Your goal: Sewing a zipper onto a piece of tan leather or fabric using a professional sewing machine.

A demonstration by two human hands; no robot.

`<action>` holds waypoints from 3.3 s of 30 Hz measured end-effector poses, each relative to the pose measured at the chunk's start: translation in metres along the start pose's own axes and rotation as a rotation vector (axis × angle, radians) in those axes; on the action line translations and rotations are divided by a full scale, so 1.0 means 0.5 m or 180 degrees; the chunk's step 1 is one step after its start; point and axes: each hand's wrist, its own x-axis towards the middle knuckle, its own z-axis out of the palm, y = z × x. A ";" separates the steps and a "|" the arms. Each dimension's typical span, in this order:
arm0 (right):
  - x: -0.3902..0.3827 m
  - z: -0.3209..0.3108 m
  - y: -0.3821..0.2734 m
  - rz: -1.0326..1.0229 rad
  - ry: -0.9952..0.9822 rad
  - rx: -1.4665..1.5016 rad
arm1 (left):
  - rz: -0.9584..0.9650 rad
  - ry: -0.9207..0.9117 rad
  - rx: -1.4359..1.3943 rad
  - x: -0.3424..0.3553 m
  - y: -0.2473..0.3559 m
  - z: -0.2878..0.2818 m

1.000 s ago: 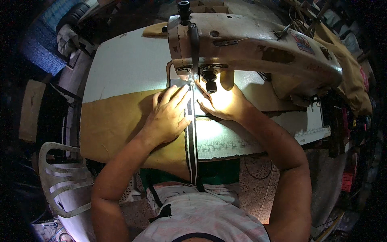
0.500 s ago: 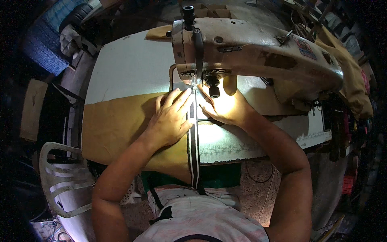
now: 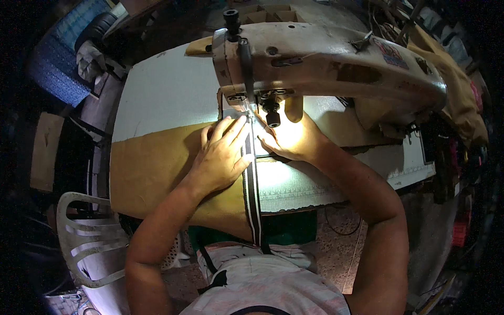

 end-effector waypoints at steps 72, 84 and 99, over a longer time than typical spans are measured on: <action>-0.024 0.057 0.052 -0.0173 0.0377 -0.0233 | -0.0398 0.0454 0.0019 0.013 0.063 0.023; -0.032 0.052 0.050 0.0035 0.0070 0.0106 | -0.0345 0.0415 0.0040 0.021 0.057 0.025; -0.036 0.056 0.059 -0.0142 -0.0076 -0.0239 | -0.0528 0.0042 -0.0031 -0.015 0.074 0.003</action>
